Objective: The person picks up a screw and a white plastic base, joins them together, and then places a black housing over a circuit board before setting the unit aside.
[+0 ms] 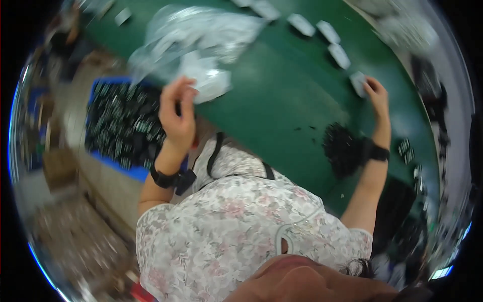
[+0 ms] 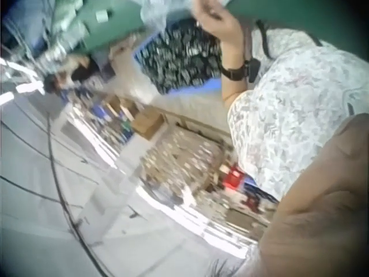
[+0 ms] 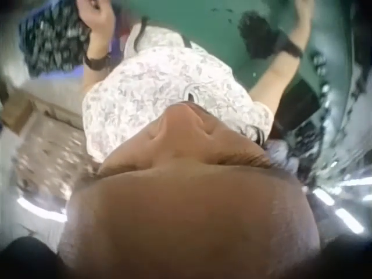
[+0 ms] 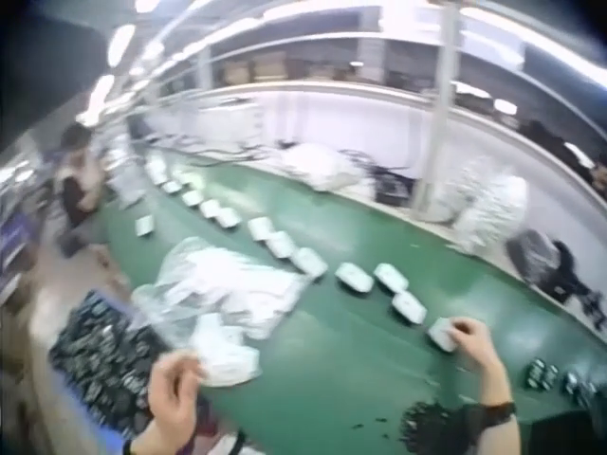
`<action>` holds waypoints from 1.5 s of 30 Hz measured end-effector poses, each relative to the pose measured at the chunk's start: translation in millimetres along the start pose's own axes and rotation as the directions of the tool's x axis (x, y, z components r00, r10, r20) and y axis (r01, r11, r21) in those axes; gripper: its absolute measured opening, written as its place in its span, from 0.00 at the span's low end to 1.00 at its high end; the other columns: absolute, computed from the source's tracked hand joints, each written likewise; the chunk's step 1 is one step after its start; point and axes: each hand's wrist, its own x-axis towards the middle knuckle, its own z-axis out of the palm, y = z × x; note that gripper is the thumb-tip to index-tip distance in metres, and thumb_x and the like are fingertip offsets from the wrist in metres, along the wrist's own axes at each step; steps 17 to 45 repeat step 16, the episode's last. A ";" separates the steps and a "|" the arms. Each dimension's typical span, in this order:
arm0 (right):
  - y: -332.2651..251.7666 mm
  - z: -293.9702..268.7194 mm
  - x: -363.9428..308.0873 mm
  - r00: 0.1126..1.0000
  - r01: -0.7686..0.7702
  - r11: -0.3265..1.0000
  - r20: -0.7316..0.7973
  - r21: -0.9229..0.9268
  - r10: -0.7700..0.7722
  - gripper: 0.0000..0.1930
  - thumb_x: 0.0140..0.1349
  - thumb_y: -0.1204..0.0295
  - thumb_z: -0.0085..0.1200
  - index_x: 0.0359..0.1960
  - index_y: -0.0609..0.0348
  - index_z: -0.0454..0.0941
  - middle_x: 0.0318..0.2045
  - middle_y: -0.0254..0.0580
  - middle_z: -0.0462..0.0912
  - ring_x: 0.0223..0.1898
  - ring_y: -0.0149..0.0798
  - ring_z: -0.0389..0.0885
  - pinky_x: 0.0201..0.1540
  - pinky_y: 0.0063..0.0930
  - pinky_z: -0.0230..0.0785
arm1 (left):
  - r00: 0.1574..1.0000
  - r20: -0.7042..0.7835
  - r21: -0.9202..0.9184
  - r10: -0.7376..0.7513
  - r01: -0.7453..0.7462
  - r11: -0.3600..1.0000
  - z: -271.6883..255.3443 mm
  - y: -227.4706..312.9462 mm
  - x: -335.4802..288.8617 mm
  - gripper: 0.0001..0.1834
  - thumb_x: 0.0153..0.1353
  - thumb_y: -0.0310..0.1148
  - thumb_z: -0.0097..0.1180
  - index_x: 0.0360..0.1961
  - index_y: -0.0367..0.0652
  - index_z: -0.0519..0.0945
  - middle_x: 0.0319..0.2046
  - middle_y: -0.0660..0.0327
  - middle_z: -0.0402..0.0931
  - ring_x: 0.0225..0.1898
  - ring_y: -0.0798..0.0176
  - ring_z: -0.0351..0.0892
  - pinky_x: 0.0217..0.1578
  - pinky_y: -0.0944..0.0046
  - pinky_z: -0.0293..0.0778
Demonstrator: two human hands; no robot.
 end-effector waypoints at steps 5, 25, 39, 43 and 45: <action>29.1 -30.0 28.2 0.996 -0.053 0.998 0.070 0.020 0.051 0.17 0.62 0.69 0.57 0.50 0.67 0.76 0.44 0.41 0.80 0.45 0.31 0.77 0.50 0.23 0.68 | 0.812 -0.522 0.234 -0.261 0.431 0.871 -123.0 -74.6 -54.1 0.15 0.66 0.31 0.49 0.51 0.35 0.71 0.40 0.56 0.77 0.35 0.65 0.78 0.36 0.67 0.72; -277.4 184.3 -82.3 0.603 0.689 0.705 0.404 0.171 -0.688 0.13 0.67 0.73 0.49 0.52 0.58 0.75 0.43 0.43 0.81 0.46 0.35 0.78 0.53 0.25 0.67 | 0.483 -0.330 0.554 -0.811 0.795 0.247 -150.1 -96.5 -198.4 0.27 0.56 0.52 0.58 0.44 0.37 0.79 0.36 0.43 0.80 0.43 0.43 0.78 0.48 0.54 0.71; -277.4 184.3 -82.3 0.603 0.689 0.705 0.404 0.171 -0.688 0.13 0.67 0.73 0.49 0.52 0.58 0.75 0.43 0.43 0.81 0.46 0.35 0.78 0.53 0.25 0.67 | 0.483 -0.330 0.554 -0.811 0.795 0.247 -150.1 -96.5 -198.4 0.27 0.56 0.52 0.58 0.44 0.37 0.79 0.36 0.43 0.80 0.43 0.43 0.78 0.48 0.54 0.71; -277.4 184.3 -82.3 0.603 0.689 0.705 0.404 0.171 -0.688 0.13 0.67 0.73 0.49 0.52 0.58 0.75 0.43 0.43 0.81 0.46 0.35 0.78 0.53 0.25 0.67 | 0.483 -0.330 0.554 -0.811 0.795 0.247 -150.1 -96.5 -198.4 0.27 0.56 0.52 0.58 0.44 0.37 0.79 0.36 0.43 0.80 0.43 0.43 0.78 0.48 0.54 0.71; -277.4 184.3 -82.3 0.603 0.689 0.705 0.404 0.171 -0.688 0.13 0.67 0.73 0.49 0.52 0.58 0.75 0.43 0.43 0.81 0.46 0.35 0.78 0.53 0.25 0.67 | 0.483 -0.330 0.554 -0.811 0.795 0.247 -150.1 -96.5 -198.4 0.27 0.56 0.52 0.58 0.44 0.37 0.79 0.36 0.43 0.80 0.43 0.43 0.78 0.48 0.54 0.71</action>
